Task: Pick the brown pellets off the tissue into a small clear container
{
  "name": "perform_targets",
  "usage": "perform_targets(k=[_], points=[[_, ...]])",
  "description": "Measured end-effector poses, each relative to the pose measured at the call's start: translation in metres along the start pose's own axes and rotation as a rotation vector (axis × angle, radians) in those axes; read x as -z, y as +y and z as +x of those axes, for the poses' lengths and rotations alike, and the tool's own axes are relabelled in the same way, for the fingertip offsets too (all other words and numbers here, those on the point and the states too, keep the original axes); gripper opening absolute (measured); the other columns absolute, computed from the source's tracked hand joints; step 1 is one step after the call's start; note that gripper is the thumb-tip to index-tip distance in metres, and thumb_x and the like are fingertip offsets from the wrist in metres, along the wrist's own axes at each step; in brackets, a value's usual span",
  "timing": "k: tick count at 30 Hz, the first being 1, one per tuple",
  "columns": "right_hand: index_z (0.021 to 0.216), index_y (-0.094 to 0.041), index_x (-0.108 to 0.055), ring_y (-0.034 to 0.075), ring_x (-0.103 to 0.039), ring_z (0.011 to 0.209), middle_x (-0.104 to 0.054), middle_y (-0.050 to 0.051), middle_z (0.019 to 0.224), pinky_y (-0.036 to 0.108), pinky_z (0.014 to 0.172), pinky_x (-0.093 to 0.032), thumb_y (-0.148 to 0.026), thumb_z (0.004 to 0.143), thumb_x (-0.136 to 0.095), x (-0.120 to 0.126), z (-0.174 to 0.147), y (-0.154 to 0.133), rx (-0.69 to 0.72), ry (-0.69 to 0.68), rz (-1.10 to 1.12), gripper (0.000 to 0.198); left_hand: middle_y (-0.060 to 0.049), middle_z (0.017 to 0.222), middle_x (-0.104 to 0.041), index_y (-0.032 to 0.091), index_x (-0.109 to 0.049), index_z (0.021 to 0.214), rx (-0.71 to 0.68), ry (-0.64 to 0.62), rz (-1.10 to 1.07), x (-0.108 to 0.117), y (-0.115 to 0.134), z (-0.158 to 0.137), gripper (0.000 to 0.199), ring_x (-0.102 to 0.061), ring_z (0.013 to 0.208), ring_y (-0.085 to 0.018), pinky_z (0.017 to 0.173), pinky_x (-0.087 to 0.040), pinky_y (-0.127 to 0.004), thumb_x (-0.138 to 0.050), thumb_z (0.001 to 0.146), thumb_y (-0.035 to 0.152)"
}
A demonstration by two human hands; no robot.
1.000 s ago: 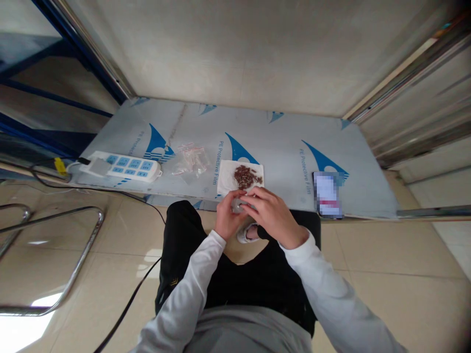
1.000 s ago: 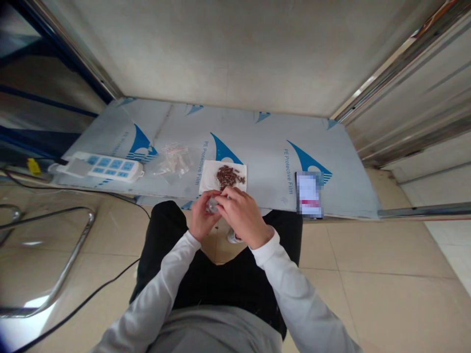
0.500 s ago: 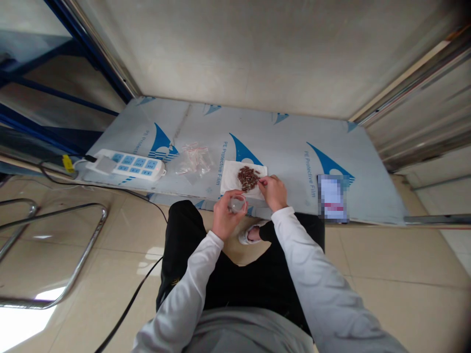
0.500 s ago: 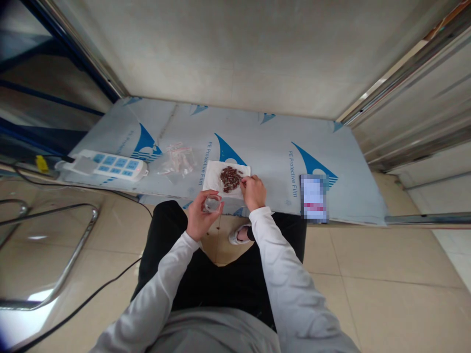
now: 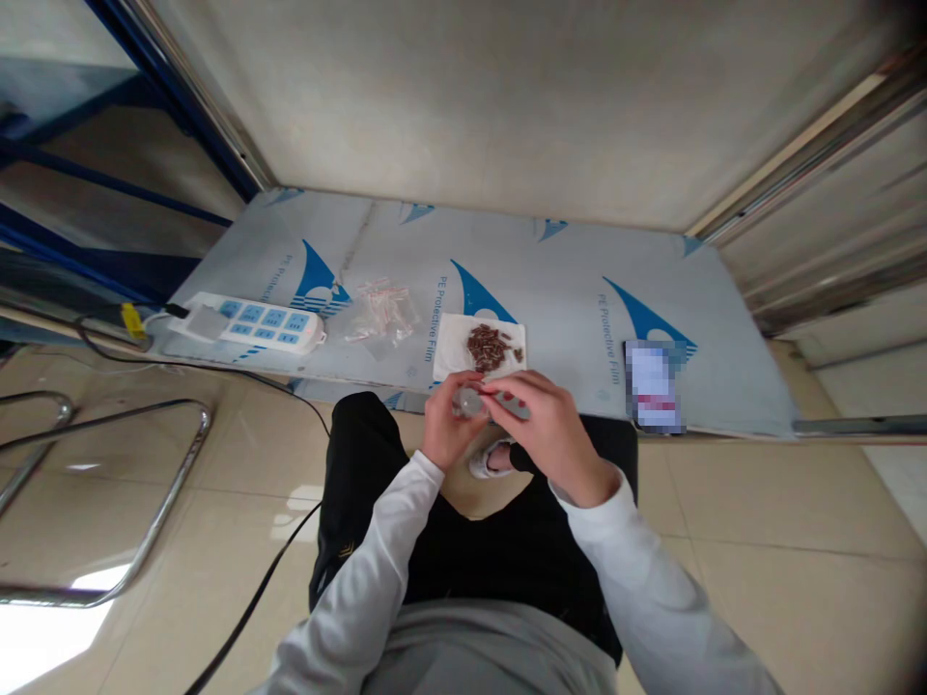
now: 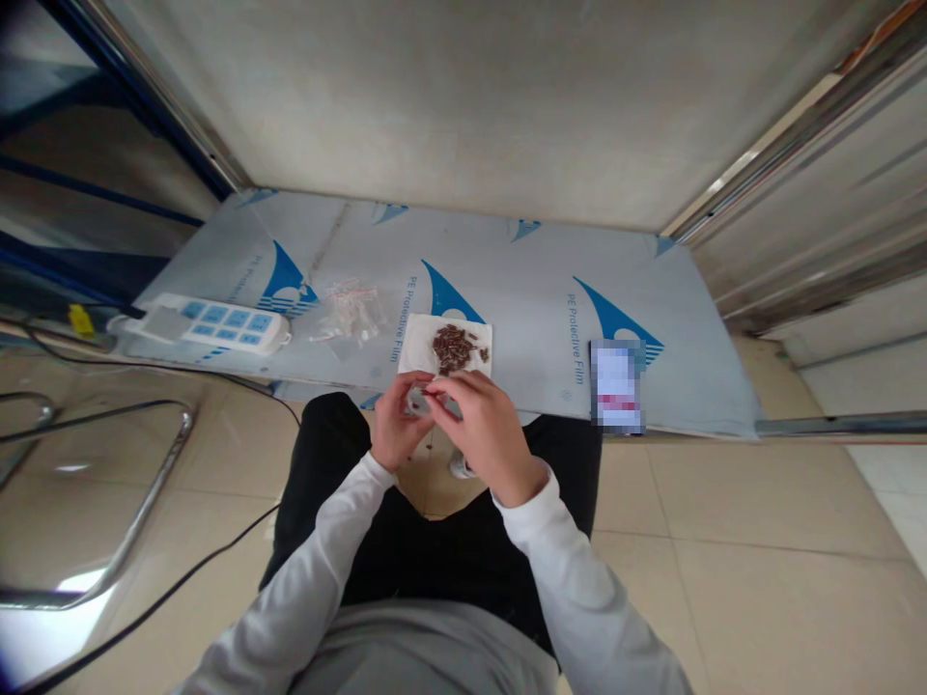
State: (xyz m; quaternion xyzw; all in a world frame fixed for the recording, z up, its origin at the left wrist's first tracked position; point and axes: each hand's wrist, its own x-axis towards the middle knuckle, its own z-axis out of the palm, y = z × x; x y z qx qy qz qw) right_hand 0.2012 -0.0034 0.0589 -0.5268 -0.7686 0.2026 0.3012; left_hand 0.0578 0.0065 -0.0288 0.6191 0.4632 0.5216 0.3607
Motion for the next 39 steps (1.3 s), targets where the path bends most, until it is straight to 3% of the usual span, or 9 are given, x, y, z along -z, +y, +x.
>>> perform_targets(k=[4, 9, 16, 18, 21, 25, 32, 37, 39], points=[[0.098, -0.022, -0.072, 0.022, -0.064, 0.092, -0.065, 0.007, 0.098, 0.035, 0.081, -0.053, -0.022, 0.094, -0.055, -0.002, -0.004, -0.007, 0.052, -0.140, -0.165, 0.017, -0.004, 0.096, -0.071, 0.019, -0.061, 0.102, -0.035, -0.017, -0.011, -0.005, 0.007, -0.002, 0.031, -0.068, 0.088, -0.019, 0.081, -0.053, -0.030, -0.070, 0.073, 0.016], [0.100, -0.022, -0.073, 0.020, -0.064, 0.091, -0.056, 0.010, 0.114, 0.036, 0.084, -0.055, -0.034, 0.092, -0.061, -0.005, -0.013, 0.000, -0.004, -0.078, -0.044, 0.019, -0.002, 0.091, -0.068, 0.020, -0.056, 0.111, -0.018, -0.028, -0.029, -0.005, 0.011, -0.003, 0.038, -0.067, 0.082, -0.017, 0.077, -0.052, -0.030, -0.070, 0.076, 0.020], [0.092, -0.025, -0.073, 0.022, -0.067, 0.094, -0.070, 0.006, 0.102, 0.036, 0.084, -0.054, -0.029, 0.091, -0.062, 0.031, -0.022, -0.003, -0.070, 0.148, 0.010, 0.011, -0.015, 0.121, -0.059, 0.018, -0.032, 0.143, -0.103, -0.143, 0.064, 0.022, 0.019, -0.005, 0.113, -0.061, 0.105, -0.028, 0.093, -0.048, -0.043, -0.091, 0.051, 0.046], [0.092, -0.026, -0.074, 0.023, -0.067, 0.093, -0.071, 0.006, 0.101, 0.037, 0.084, -0.054, -0.027, 0.091, -0.061, 0.038, -0.024, -0.003, -0.028, 0.062, -0.051, 0.013, -0.018, 0.130, -0.056, 0.019, -0.033, 0.144, -0.105, -0.151, 0.019, 0.030, 0.024, -0.004, 0.103, -0.058, 0.115, -0.029, 0.098, -0.045, -0.045, -0.087, 0.060, 0.047], [0.091, -0.025, -0.074, 0.022, -0.067, 0.091, -0.072, 0.005, 0.100, 0.037, 0.082, -0.053, -0.022, 0.093, -0.058, 0.037, -0.026, 0.003, 0.013, -0.105, -0.066, 0.017, -0.015, 0.132, -0.059, 0.022, -0.049, 0.136, -0.086, -0.173, -0.001, 0.033, 0.032, 0.001, 0.057, -0.057, 0.120, -0.026, 0.101, -0.045, -0.043, -0.069, 0.084, 0.037], [0.093, -0.025, -0.073, 0.020, -0.067, 0.090, -0.072, 0.004, 0.098, 0.034, 0.083, -0.052, -0.020, 0.093, -0.058, 0.034, -0.026, 0.009, 0.014, -0.133, 0.005, 0.016, -0.008, 0.102, -0.074, 0.020, -0.070, 0.103, -0.042, -0.232, -0.026, 0.027, 0.040, 0.007, 0.018, -0.068, 0.097, -0.020, 0.088, -0.051, -0.034, -0.063, 0.089, 0.030], [0.094, -0.026, -0.070, 0.018, -0.070, 0.085, -0.074, 0.001, 0.092, 0.029, 0.079, -0.053, -0.024, 0.089, -0.064, 0.034, -0.031, 0.006, -0.083, 0.005, 0.176, 0.008, -0.003, 0.080, -0.076, 0.019, -0.073, 0.087, 0.075, -0.126, -0.142, 0.031, 0.037, 0.006, 0.015, -0.068, 0.074, -0.016, 0.073, -0.053, -0.027, -0.076, 0.079, 0.031], [0.121, -0.024, -0.059, 0.019, -0.070, 0.082, -0.075, 0.001, 0.090, 0.031, 0.076, -0.055, -0.037, 0.076, -0.079, 0.017, -0.033, 0.004, -0.298, 0.058, 0.453, 0.050, -0.002, 0.074, -0.073, 0.019, -0.070, 0.079, 0.006, -0.091, 0.023, 0.036, 0.044, 0.003, 0.010, -0.067, 0.069, -0.015, 0.067, -0.049, -0.026, -0.074, 0.081, 0.028], [0.110, -0.023, -0.068, 0.020, -0.070, 0.084, -0.075, 0.003, 0.091, 0.031, 0.077, -0.054, -0.039, 0.080, -0.074, 0.011, -0.031, 0.003, -0.322, 0.031, 0.524, 0.034, -0.001, 0.073, -0.072, 0.019, -0.068, 0.079, -0.014, -0.079, 0.062, 0.036, 0.048, 0.002, 0.011, -0.067, 0.069, -0.015, 0.067, -0.049, -0.026, -0.071, 0.083, 0.028]])
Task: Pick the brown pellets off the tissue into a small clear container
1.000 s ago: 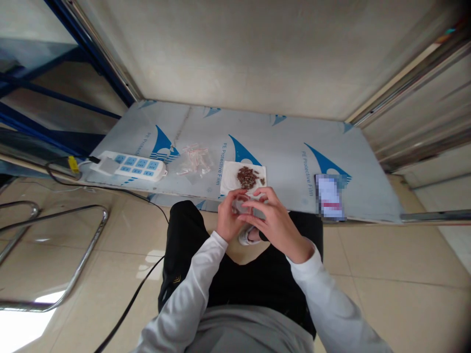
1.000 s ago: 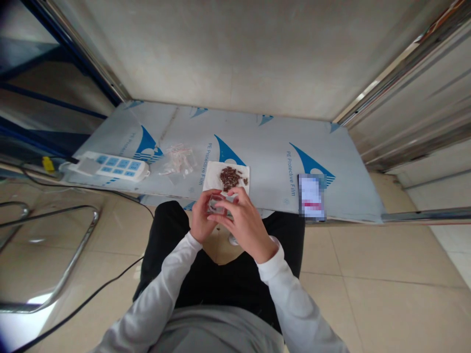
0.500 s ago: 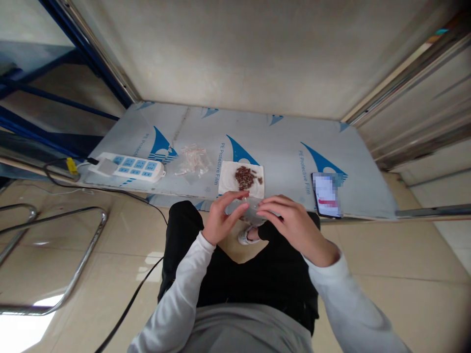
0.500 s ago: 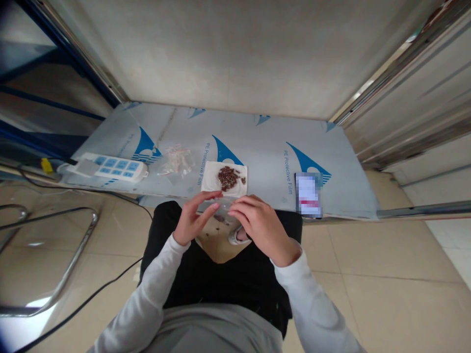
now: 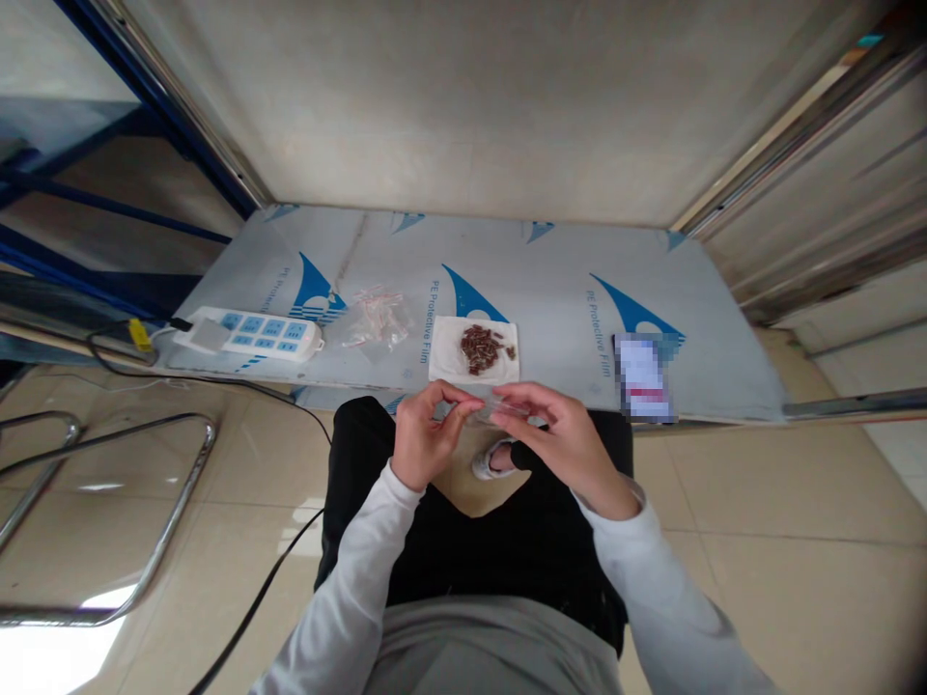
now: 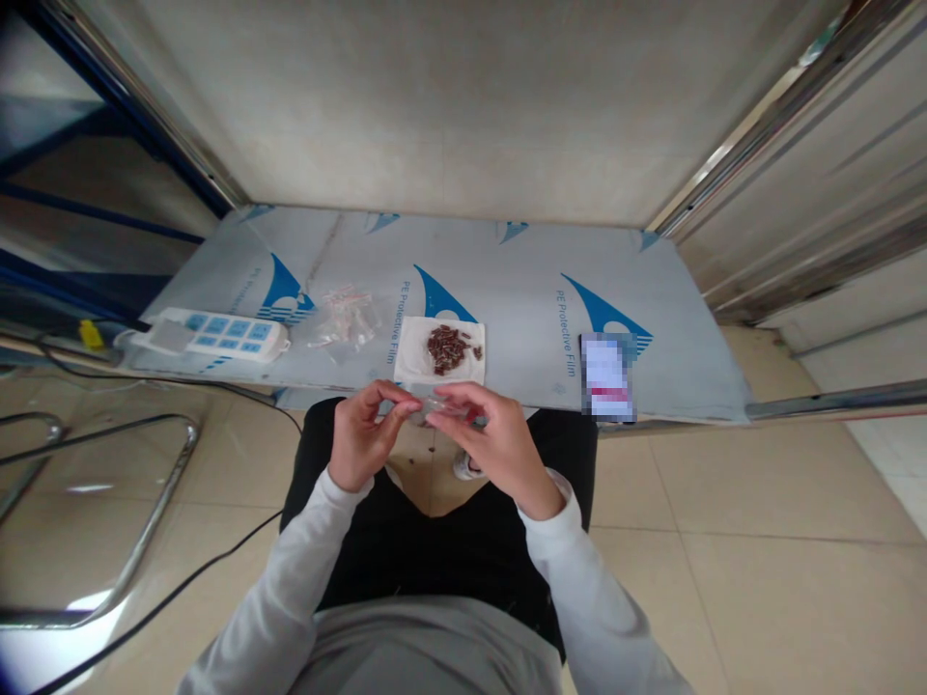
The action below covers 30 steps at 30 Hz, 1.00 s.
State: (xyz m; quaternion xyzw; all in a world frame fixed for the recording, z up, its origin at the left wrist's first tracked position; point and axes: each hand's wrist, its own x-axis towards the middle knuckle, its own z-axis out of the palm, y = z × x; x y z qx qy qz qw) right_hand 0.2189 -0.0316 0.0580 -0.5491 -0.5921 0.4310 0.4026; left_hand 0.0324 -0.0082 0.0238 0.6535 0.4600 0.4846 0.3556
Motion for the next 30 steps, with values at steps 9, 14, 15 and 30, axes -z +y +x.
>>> perform_targets(k=[9, 14, 15, 30], points=[[0.087, -0.021, -0.073, 0.020, -0.068, 0.080, -0.075, 0.005, 0.086, 0.031, 0.076, -0.054, -0.037, 0.085, -0.069, -0.003, 0.001, -0.011, 0.052, 0.074, 0.038, 0.017, -0.007, 0.089, -0.075, 0.018, -0.071, 0.093, 0.068, -0.063, -0.227, 0.001, 0.011, 0.002, 0.017, -0.069, 0.083, -0.019, 0.079, -0.053, -0.031, -0.071, 0.084, 0.032], [0.094, -0.021, -0.072, 0.020, -0.070, 0.087, -0.075, 0.006, 0.094, 0.031, 0.078, -0.055, -0.039, 0.083, -0.071, -0.010, 0.000, -0.009, 0.014, 0.070, 0.132, 0.021, -0.004, 0.080, -0.071, 0.018, -0.068, 0.085, 0.032, -0.042, -0.102, 0.003, 0.021, 0.005, 0.009, -0.066, 0.076, -0.017, 0.074, -0.051, -0.027, -0.068, 0.086, 0.027], [0.094, -0.021, -0.072, 0.020, -0.070, 0.087, -0.075, 0.005, 0.094, 0.031, 0.078, -0.055, -0.038, 0.082, -0.072, -0.012, 0.000, -0.009, 0.005, 0.066, 0.150, 0.021, -0.004, 0.080, -0.070, 0.018, -0.067, 0.086, 0.016, -0.049, -0.067, 0.003, 0.023, 0.005, 0.009, -0.065, 0.076, -0.016, 0.073, -0.050, -0.027, -0.066, 0.087, 0.027], [0.090, -0.022, -0.074, 0.020, -0.071, 0.083, -0.076, 0.004, 0.088, 0.032, 0.077, -0.058, -0.036, 0.079, -0.076, -0.011, -0.008, -0.011, -0.014, 0.056, 0.216, 0.017, -0.004, 0.083, -0.077, 0.020, -0.074, 0.085, 0.127, -0.090, -0.254, 0.007, 0.026, 0.000, 0.008, -0.071, 0.078, -0.018, 0.075, -0.055, -0.029, -0.072, 0.082, 0.027]])
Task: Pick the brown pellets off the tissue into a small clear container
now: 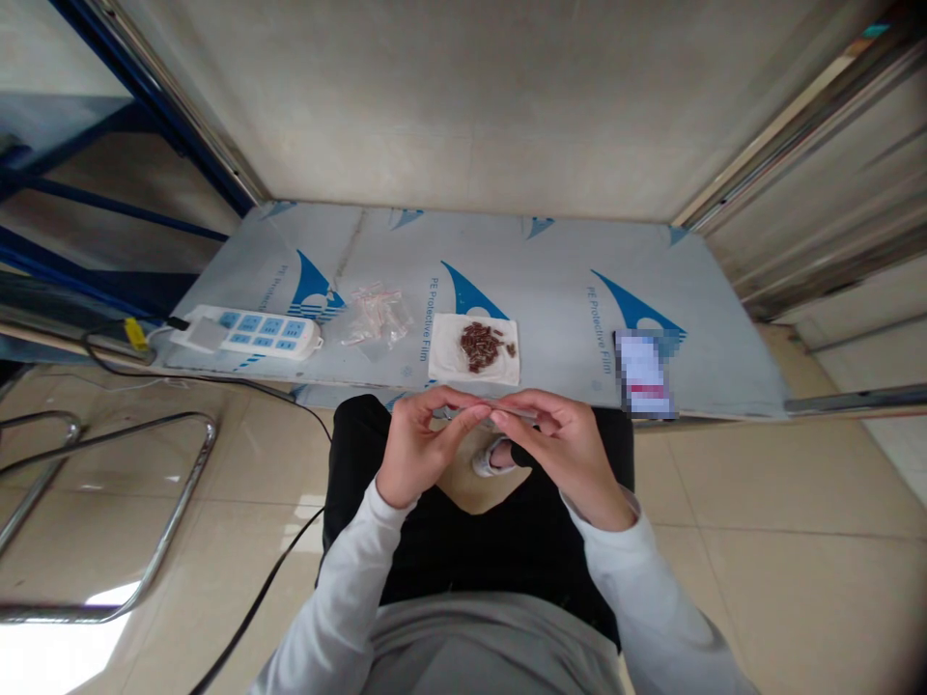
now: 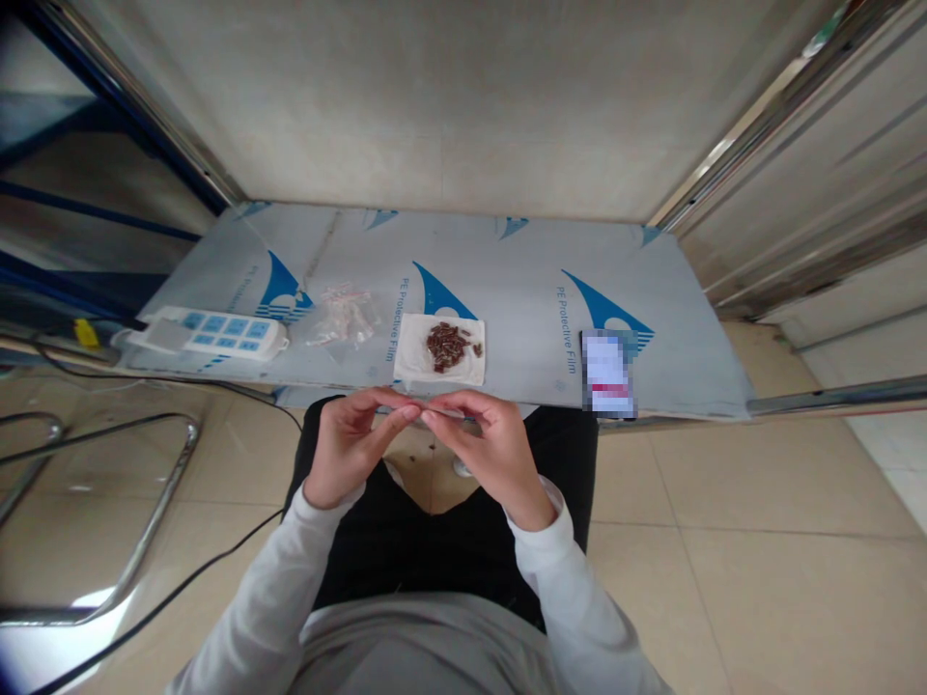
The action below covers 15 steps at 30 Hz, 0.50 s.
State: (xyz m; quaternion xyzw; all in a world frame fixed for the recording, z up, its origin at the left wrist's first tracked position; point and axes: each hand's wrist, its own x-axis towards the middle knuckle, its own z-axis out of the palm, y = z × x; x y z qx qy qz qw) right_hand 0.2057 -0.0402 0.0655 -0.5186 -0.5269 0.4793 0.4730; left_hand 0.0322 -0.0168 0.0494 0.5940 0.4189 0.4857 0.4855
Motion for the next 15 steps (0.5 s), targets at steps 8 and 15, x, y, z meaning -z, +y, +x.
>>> perform_targets(k=[8, 15], points=[[0.080, -0.021, -0.072, 0.018, -0.070, 0.073, -0.075, 0.003, 0.079, 0.029, 0.069, -0.057, -0.033, 0.082, -0.073, -0.001, -0.011, -0.004, 0.019, 0.104, 0.027, 0.012, -0.005, 0.081, -0.073, 0.018, -0.069, 0.086, -0.042, 0.044, 0.107, -0.004, 0.006, -0.004, 0.011, -0.067, 0.076, -0.017, 0.072, -0.053, -0.027, -0.068, 0.085, 0.029], [0.082, -0.023, -0.073, 0.019, -0.071, 0.079, -0.076, 0.003, 0.084, 0.028, 0.073, -0.057, -0.031, 0.082, -0.074, 0.003, -0.012, -0.002, 0.037, 0.073, 0.021, 0.008, -0.004, 0.078, -0.076, 0.018, -0.073, 0.083, 0.014, -0.012, -0.027, -0.010, 0.007, -0.004, 0.010, -0.069, 0.072, -0.017, 0.070, -0.054, -0.027, -0.074, 0.081, 0.027]])
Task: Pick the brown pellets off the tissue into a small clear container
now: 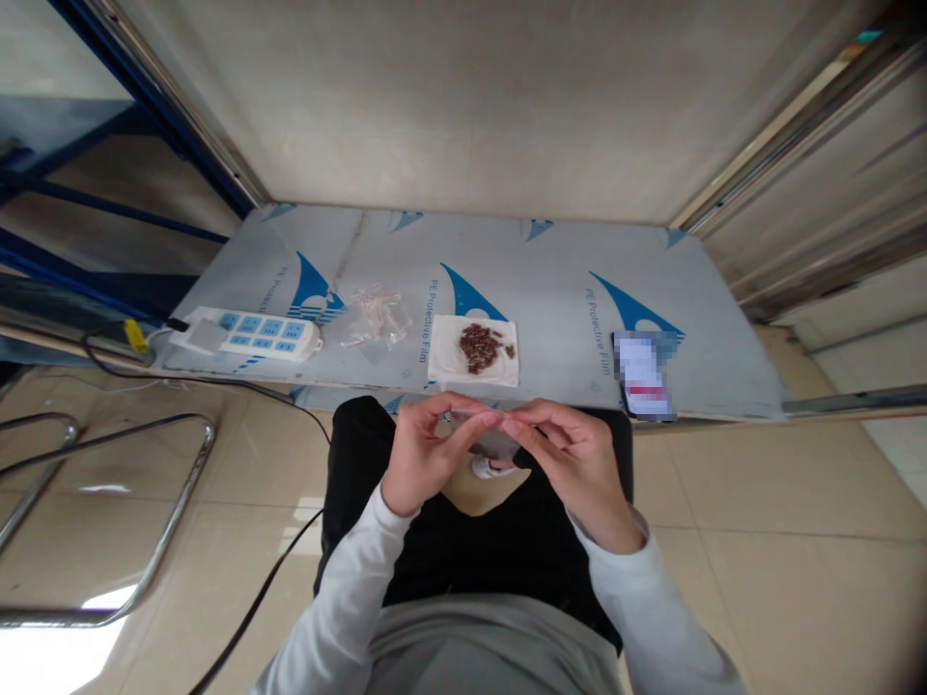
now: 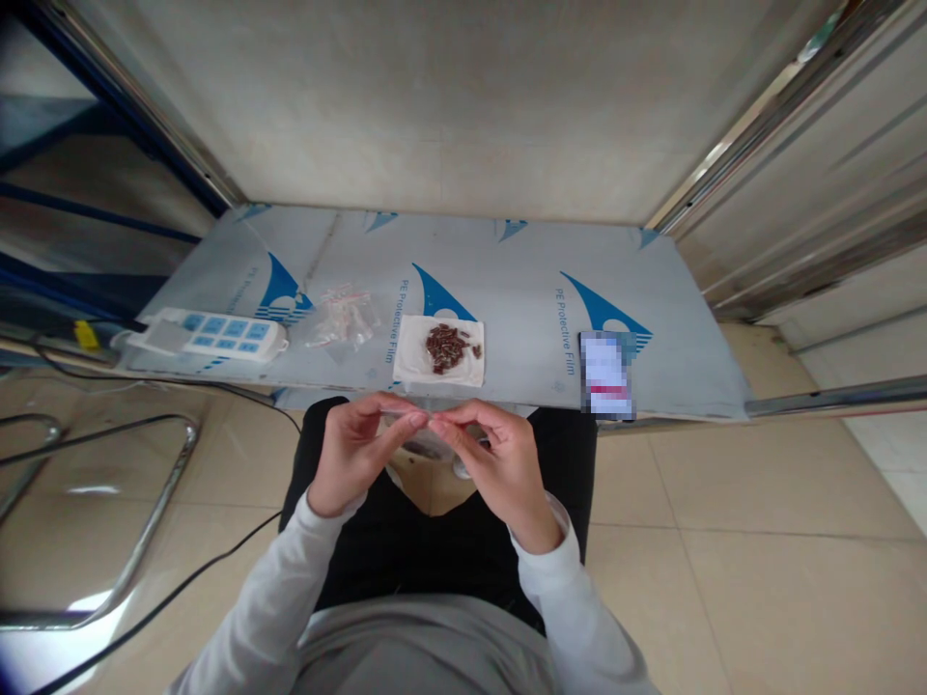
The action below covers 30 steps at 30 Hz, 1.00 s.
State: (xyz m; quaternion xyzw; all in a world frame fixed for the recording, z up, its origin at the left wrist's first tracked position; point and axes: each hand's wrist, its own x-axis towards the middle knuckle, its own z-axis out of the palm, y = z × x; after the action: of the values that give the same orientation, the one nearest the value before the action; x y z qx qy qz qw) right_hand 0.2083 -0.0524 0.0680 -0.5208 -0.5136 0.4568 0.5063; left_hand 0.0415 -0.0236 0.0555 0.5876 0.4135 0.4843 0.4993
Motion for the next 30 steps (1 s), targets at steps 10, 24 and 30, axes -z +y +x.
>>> perform_targets(k=[10, 24, 30], points=[[0.073, -0.020, -0.069, 0.015, -0.066, 0.065, -0.072, 0.001, 0.071, 0.025, 0.062, -0.053, -0.035, 0.081, -0.073, -0.004, -0.011, 0.015, -0.125, -0.004, 0.089, 0.018, -0.006, 0.082, -0.076, 0.017, -0.075, 0.087, 0.028, -0.112, 0.034, -0.004, -0.008, -0.010, 0.010, -0.069, 0.073, -0.017, 0.070, -0.052, -0.024, -0.070, 0.084, 0.025], [0.089, -0.020, -0.076, 0.023, -0.073, 0.080, -0.078, 0.007, 0.086, 0.033, 0.075, -0.058, -0.040, 0.086, -0.067, 0.011, -0.003, 0.009, -0.144, -0.098, -0.070, 0.022, -0.007, 0.090, -0.078, 0.018, -0.078, 0.100, 0.120, -0.232, 0.097, 0.019, -0.003, -0.003, 0.027, -0.072, 0.080, -0.021, 0.075, -0.055, -0.029, -0.057, 0.093, 0.033], [0.075, -0.020, -0.069, 0.017, -0.070, 0.067, -0.074, 0.002, 0.073, 0.026, 0.063, -0.056, -0.042, 0.078, -0.076, -0.014, 0.021, -0.013, -0.076, 0.110, 0.104, 0.023, -0.005, 0.084, -0.078, 0.018, -0.078, 0.091, 0.111, -0.019, 0.051, 0.010, 0.015, 0.017, 0.024, -0.071, 0.077, -0.019, 0.074, -0.055, -0.027, -0.064, 0.088, 0.037]])
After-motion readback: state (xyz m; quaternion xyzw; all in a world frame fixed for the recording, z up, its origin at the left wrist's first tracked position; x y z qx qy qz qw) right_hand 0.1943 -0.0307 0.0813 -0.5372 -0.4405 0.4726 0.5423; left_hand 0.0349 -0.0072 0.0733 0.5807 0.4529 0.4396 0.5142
